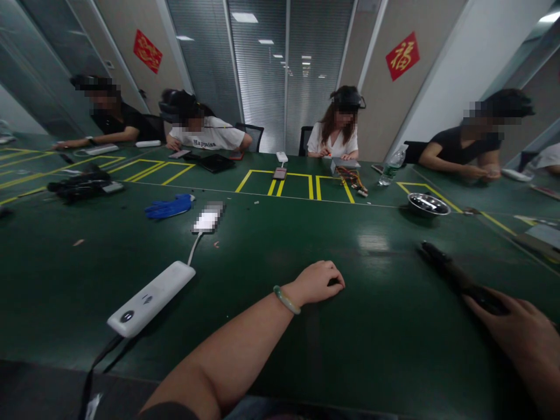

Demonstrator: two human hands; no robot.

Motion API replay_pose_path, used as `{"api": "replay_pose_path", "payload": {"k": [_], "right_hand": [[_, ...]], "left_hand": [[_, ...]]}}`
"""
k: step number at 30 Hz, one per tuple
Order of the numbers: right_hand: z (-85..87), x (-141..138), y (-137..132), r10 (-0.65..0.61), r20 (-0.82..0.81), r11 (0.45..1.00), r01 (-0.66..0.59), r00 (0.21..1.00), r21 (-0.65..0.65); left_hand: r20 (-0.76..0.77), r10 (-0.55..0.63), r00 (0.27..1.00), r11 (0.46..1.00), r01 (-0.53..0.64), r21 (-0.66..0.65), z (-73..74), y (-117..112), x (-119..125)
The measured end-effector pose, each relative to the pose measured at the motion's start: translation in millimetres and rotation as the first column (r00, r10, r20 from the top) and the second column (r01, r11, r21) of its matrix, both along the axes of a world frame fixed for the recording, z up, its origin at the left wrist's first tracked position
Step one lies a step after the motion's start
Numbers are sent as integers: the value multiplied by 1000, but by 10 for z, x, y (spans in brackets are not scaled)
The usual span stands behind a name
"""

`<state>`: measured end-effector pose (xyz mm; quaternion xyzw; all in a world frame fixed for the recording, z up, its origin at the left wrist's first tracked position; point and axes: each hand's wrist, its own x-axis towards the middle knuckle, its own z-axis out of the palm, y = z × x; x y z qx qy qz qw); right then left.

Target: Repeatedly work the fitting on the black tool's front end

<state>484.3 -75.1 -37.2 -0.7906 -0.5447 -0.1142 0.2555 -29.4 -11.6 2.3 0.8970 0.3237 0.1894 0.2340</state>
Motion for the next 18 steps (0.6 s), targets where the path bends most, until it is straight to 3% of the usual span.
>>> {"api": "replay_pose_path", "payload": {"k": [3, 8, 14, 18], "right_hand": [[119, -624, 45, 99, 9, 984, -97, 995, -152], [303, -1743, 210, 437, 56, 888, -420, 898, -185], [404, -2967, 593, 728, 18, 676, -713, 686, -187], [443, -3472, 860, 836, -24, 530, -819, 548, -221]], "left_hand": [[5, -6, 1000, 1000, 6, 1, 5, -2, -5], [25, -19, 1000, 1000, 18, 18, 17, -1, -12], [49, -140, 989, 989, 137, 58, 109, -98, -18], [49, -137, 989, 988, 133, 77, 154, -160, -31]]}}
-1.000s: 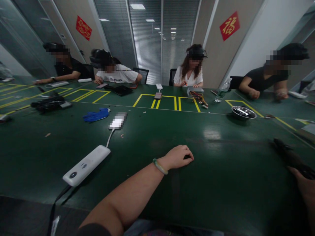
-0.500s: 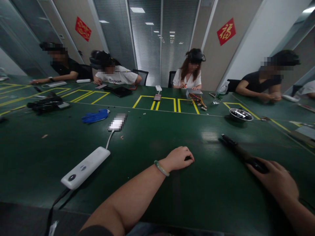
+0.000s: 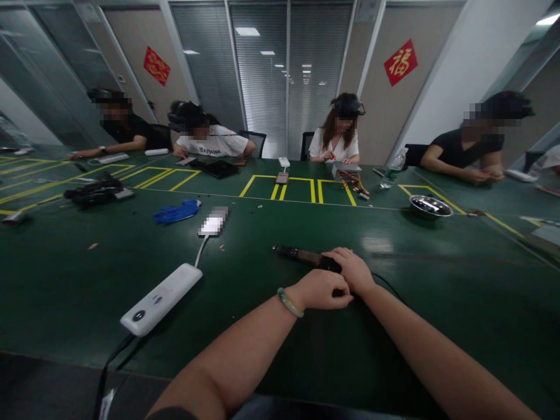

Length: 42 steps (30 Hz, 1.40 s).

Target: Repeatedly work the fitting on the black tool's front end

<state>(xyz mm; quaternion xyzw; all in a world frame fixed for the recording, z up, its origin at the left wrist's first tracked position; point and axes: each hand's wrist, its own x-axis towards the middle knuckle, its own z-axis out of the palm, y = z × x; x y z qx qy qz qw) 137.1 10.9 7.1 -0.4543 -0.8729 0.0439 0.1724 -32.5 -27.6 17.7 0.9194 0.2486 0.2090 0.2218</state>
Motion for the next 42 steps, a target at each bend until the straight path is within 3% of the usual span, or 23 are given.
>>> {"api": "replay_pose_path", "payload": {"k": [4, 7, 9, 14, 17, 20, 25, 31, 34, 38, 42], "right_hand": [[-1, -175, 95, 86, -34, 996, -87, 996, -33], [2, -154, 36, 88, -57, 996, -88, 995, -11], [50, -69, -32, 54, -61, 999, -54, 997, 2], [318, 408, -222, -186, 40, 976, 189, 982, -105], [430, 722, -375, -321, 207, 889, 370, 924, -270], [432, 880, -539, -358, 335, 804, 471, 871, -364], [344, 868, -654, -391, 381, 810, 510, 837, -289], [258, 971, -504, -464, 341, 779, 560, 817, -281], [208, 1007, -392, -476, 218, 797, 522, 852, -303], [159, 894, -315, -403, -21, 855, 368, 915, -365], [152, 644, -338, -386, -177, 903, 332, 905, -273]], "left_hand": [[61, 174, 983, 980, -179, 89, 63, 54, -59], [111, 380, 918, 911, -393, 128, 118, 151, -143], [120, 451, 884, 874, -465, 139, 133, 209, -200], [96, 400, 912, 897, -410, 165, 73, 243, -201], [49, 332, 942, 920, -335, 202, 12, 233, -103], [-5, 330, 944, 921, -321, 220, -37, 245, -18], [-33, 358, 933, 916, -345, 206, -49, 262, 4], [-40, 346, 937, 928, -335, 165, -10, 265, 6], [-68, 349, 935, 930, -337, 144, 4, 307, -38], [-169, 364, 916, 931, -355, 85, 63, 401, -224], [-239, 320, 917, 945, -325, 19, 145, 442, -390]]}}
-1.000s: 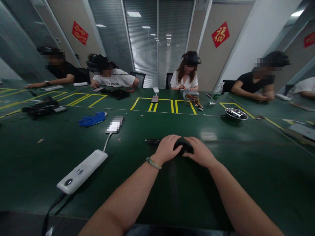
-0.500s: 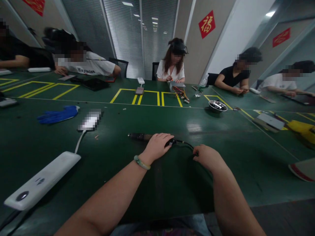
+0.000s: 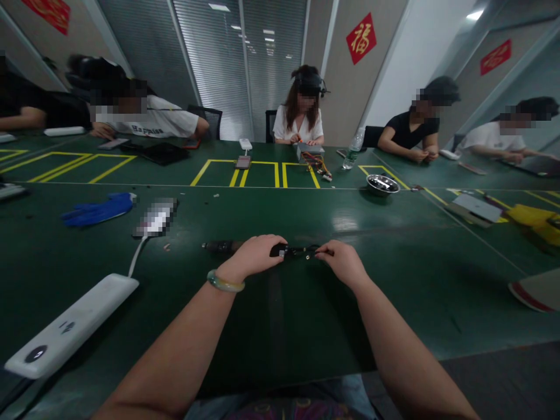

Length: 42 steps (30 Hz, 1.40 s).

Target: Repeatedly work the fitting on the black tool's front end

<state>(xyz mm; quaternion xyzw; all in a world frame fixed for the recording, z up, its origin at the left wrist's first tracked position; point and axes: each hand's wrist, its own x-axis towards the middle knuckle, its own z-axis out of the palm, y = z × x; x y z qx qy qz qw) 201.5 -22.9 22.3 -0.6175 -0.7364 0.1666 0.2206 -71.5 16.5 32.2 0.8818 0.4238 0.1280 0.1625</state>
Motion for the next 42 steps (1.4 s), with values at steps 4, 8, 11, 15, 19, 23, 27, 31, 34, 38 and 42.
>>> {"api": "replay_pose_path", "payload": {"k": [4, 8, 11, 15, 19, 23, 27, 31, 34, 38, 42], "right_hand": [[3, -267, 19, -92, -7, 977, 92, 996, 193], [-45, -430, 136, -80, 66, 966, 61, 995, 250], [-100, -420, 225, -66, 57, 964, 49, 996, 261], [-148, -300, 248, -45, -14, 972, 47, 999, 228], [-167, -220, 200, -29, -16, 980, 32, 999, 197], [-184, -214, 190, 19, 54, 982, -29, 998, 188], [-194, -226, 198, 86, 103, 974, -105, 991, 199], [-199, -248, 179, 128, 128, 962, -154, 984, 224], [-210, -272, 165, 126, 131, 961, -153, 983, 230], [-221, -304, 150, 117, 127, 963, -144, 985, 227], [-216, -322, 131, 97, 136, 963, -127, 986, 238]], "left_hand": [[-18, 18, 1000, 996, -17, 84, 0, -61, 71], [-13, 92, 996, 978, -88, 190, -62, -140, 280], [-11, 131, 991, 962, -124, 245, -97, -171, 397], [-38, 129, 991, 954, -113, 277, -134, -179, 472], [-48, 127, 991, 946, -106, 306, -181, -161, 501], [-22, 98, 995, 944, -86, 317, -211, -138, 494], [43, 53, 998, 952, -63, 298, -204, -138, 455], [72, 14, 997, 958, -34, 284, -188, -145, 423], [81, 7, 997, 957, -30, 290, -193, -140, 416], [92, -4, 996, 954, -24, 300, -210, -133, 415], [108, -7, 994, 951, -26, 308, -214, -142, 412]]}}
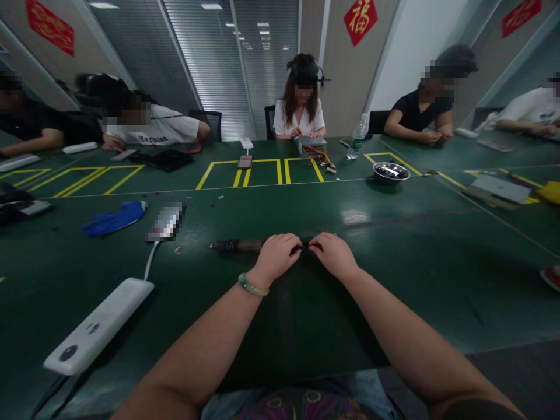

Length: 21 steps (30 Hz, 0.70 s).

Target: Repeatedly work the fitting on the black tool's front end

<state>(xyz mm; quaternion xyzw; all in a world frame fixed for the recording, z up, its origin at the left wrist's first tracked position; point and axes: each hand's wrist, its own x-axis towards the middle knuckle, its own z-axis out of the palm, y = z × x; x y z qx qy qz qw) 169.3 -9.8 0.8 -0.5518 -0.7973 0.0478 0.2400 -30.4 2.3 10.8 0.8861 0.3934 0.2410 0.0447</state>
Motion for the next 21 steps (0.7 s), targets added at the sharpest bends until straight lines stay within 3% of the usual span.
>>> {"api": "replay_pose_path", "payload": {"k": [12, 21], "right_hand": [[-25, -37, -6, 10, -63, 999, -13, 998, -42], [-57, -118, -1, -74, -120, 996, 67, 990, -60]], "left_hand": [[-6, 10, 1000, 1000, -10, 4, -2, -11, -10], [-23, 17, 1000, 1000, -18, -16, -3, 8, 14]]}}
